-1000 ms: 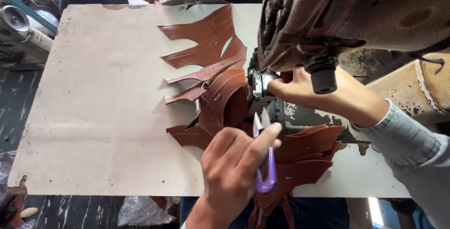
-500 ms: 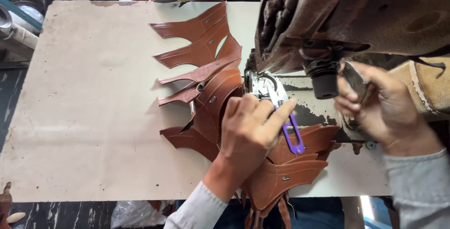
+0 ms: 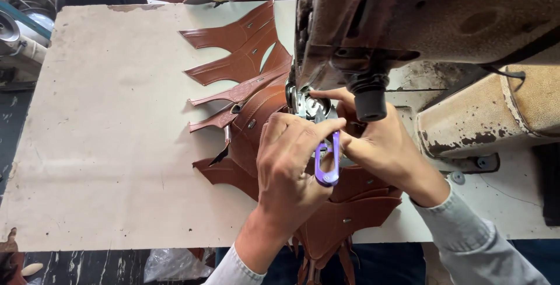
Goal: Sewing leather pieces together to form the upper part of a shoe using an industrial sewing machine.
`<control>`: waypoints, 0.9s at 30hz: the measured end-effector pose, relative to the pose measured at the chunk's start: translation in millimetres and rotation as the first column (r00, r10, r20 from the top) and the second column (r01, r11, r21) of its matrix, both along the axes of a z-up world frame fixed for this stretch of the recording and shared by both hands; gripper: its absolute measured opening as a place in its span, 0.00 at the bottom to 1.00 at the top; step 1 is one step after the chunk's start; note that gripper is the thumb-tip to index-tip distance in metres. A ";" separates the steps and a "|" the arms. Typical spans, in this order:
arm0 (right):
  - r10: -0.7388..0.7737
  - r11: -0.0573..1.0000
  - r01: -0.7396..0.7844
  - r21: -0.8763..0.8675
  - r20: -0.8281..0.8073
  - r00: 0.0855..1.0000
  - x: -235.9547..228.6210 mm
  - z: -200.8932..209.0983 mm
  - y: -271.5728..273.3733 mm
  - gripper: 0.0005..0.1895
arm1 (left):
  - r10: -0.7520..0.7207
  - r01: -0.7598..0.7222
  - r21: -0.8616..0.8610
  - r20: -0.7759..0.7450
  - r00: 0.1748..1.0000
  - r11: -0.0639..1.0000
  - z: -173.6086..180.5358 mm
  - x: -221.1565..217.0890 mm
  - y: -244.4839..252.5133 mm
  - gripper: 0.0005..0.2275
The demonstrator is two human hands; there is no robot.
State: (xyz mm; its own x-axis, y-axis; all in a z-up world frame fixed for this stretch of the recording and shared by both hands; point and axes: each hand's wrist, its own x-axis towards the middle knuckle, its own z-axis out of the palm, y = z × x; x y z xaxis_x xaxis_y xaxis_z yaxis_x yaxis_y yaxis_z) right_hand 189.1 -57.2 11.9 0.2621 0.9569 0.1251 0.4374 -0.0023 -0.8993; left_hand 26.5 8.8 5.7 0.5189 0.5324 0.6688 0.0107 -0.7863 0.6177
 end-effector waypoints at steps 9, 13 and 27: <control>-0.153 0.986 0.107 0.127 0.451 0.880 20.9 -6.6 -15.5 0.12 | -0.007 0.006 -0.067 -0.013 1.000 0.998 12.4 11.9 -16.7 0.11; -0.241 0.933 0.069 0.354 0.468 0.850 20.4 6.5 -59.0 0.16 | -0.133 0.133 -0.169 0.014 0.991 0.977 20.5 5.7 -46.0 0.11; -0.821 0.502 0.821 0.273 -0.148 0.551 112.0 -151.6 -235.7 0.07 | -0.469 0.277 -0.716 -0.079 0.880 0.640 -37.6 18.3 -157.0 0.09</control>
State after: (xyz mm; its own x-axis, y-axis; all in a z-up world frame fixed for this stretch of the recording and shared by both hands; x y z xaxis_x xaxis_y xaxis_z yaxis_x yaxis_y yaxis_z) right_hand 301.0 -292.9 -139.8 0.9112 0.2310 0.3411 0.3739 -0.1162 -0.9202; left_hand 44.8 -148.2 -31.9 0.8625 0.5044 0.0414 0.0299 -0.1325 0.9907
